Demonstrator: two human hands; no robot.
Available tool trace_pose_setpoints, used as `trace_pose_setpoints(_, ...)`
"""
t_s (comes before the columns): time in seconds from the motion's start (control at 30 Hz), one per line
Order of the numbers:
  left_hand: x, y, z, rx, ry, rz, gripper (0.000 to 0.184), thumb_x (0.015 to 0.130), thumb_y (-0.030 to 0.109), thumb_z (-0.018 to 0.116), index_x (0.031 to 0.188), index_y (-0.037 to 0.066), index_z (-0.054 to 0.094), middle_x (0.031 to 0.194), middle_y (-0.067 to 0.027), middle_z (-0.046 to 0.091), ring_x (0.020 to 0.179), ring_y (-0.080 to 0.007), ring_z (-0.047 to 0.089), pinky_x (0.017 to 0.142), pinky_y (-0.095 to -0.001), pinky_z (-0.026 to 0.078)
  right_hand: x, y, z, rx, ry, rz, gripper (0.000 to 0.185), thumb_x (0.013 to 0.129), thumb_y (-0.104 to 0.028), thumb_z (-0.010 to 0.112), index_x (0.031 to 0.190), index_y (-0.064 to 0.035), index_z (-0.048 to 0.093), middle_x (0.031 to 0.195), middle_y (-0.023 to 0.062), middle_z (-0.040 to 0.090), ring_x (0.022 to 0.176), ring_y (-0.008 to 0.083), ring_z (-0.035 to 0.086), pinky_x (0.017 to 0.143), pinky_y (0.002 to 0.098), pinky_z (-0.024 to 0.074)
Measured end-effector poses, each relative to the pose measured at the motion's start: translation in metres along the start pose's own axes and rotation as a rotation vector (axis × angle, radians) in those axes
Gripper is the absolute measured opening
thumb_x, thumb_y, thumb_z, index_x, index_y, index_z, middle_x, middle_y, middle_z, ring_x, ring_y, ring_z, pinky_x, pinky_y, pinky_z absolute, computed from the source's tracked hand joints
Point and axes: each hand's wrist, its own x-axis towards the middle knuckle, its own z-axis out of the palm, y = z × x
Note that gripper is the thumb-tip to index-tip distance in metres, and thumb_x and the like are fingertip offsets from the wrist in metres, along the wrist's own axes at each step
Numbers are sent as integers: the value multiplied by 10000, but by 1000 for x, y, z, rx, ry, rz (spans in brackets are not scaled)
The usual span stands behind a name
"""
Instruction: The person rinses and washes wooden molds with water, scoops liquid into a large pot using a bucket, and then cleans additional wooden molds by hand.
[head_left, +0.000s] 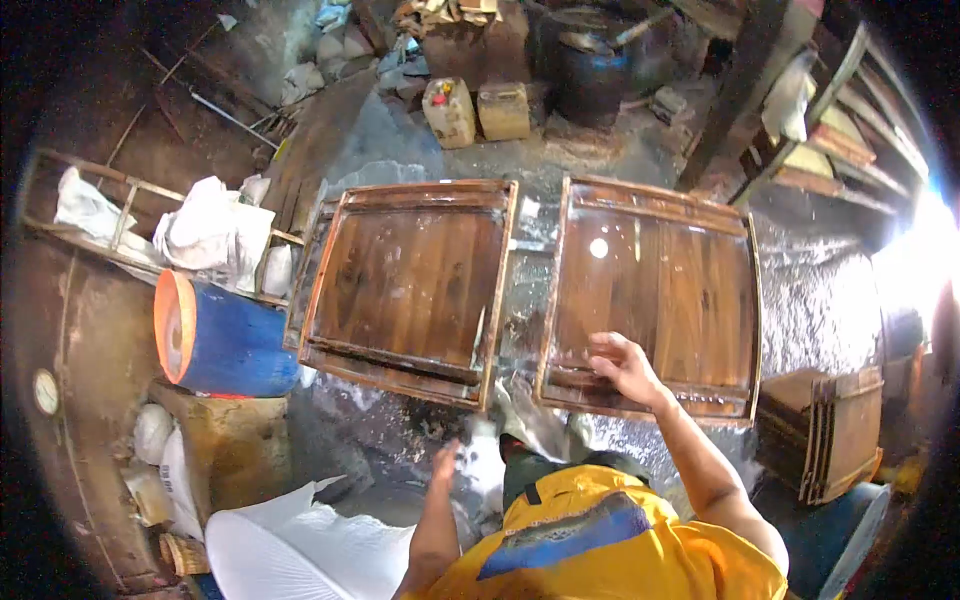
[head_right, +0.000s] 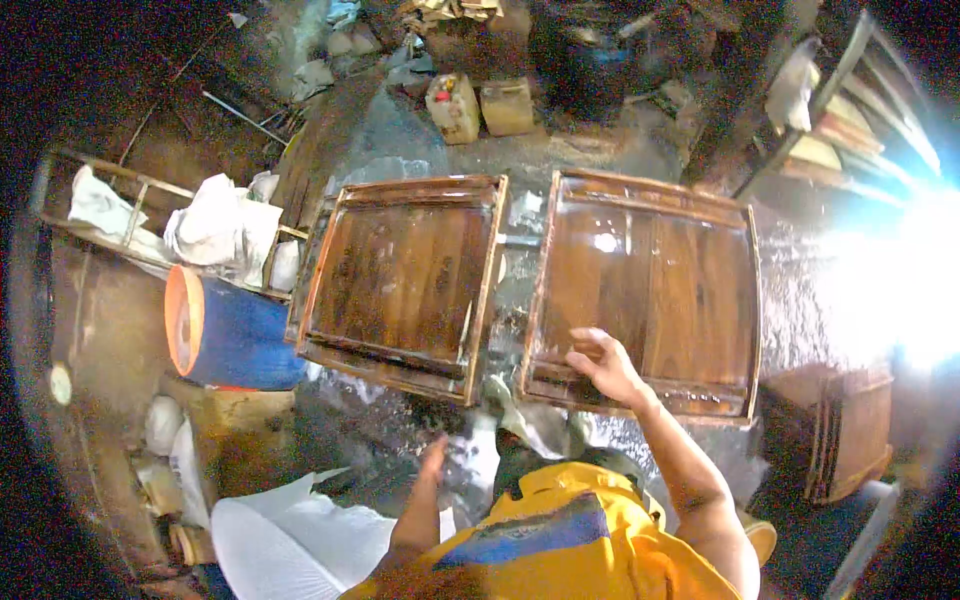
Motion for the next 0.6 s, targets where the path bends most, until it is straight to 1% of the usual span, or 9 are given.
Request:
trace_pose_setpoints(0.03,3,-41,-14,820,366,251,464,877,535,494,901,111,680,792,-46,638,667,-228,587,628,-396,477,-22,-4,-10,-2,12,37,369,852,-122,654,1184,-3,545,1070,133,627,998,210,603,873,338,488)
trace_pose_setpoints(0.1,-52,-92,-15,441,354,-30,674,790,550,623,1182,2,607,1232,-188,577,1114,-309,551,941,-438,418,-55,15,-24,-4,74,100,341,850,-99,651,1163,-3,555,1023,107,640,951,177,608,853,318,488)
trace_pose_setpoints(0.23,-111,-142,-4,62,141,-390,278,830,379,643,932,121,635,839,-70,584,775,-212,551,712,-380,462,-85,49,-22,192,45,146,303,857,-94,652,1135,-4,575,982,57,632,876,116,592,815,277,489)
trace_pose_setpoints(0.3,-135,-147,-7,-272,-18,-195,196,885,340,575,889,150,621,783,-35,545,725,-192,518,678,-367,460,-78,46,-7,199,1,113,313,853,-94,659,1139,0,571,1001,60,629,889,117,594,823,278,488)
trace_pose_setpoints(0.33,-145,-131,-8,-675,-165,-34,200,910,330,536,889,152,625,792,-32,550,732,-195,521,677,-372,462,-71,42,3,201,-33,100,322,850,-94,662,1143,2,568,1009,66,630,903,121,596,829,280,488)
trace_pose_setpoints(0.43,-125,-40,-46,1,476,201,387,865,376,548,1013,30,635,950,-180,615,819,-329,594,794,-430,462,-41,21,38,130,-137,30,350,843,-89,669,1161,6,557,1023,85,635,947,139,599,848,288,488)
trace_pose_setpoints(0.53,-42,49,-151,903,862,327,416,806,357,627,960,-29,628,956,-245,634,824,-392,600,749,-481,452,3,16,73,121,-212,-5,418,829,-130,690,1197,-1,540,1071,131,627,994,194,601,870,312,488)
trace_pose_setpoints(0.57,-94,143,-137,898,869,389,376,820,332,628,969,-13,607,974,-218,636,882,-375,603,784,-465,456,19,22,86,94,-191,-9,430,826,-145,696,1201,-4,540,1082,138,624,1001,205,601,871,318,488)
trace_pose_setpoints(0.6,-114,204,-131,583,885,517,384,832,327,641,1011,-7,581,967,-189,633,918,-338,603,819,-427,460,35,25,100,64,-165,-13,443,822,-160,703,1205,-7,540,1092,146,620,1009,217,601,871,324,488)
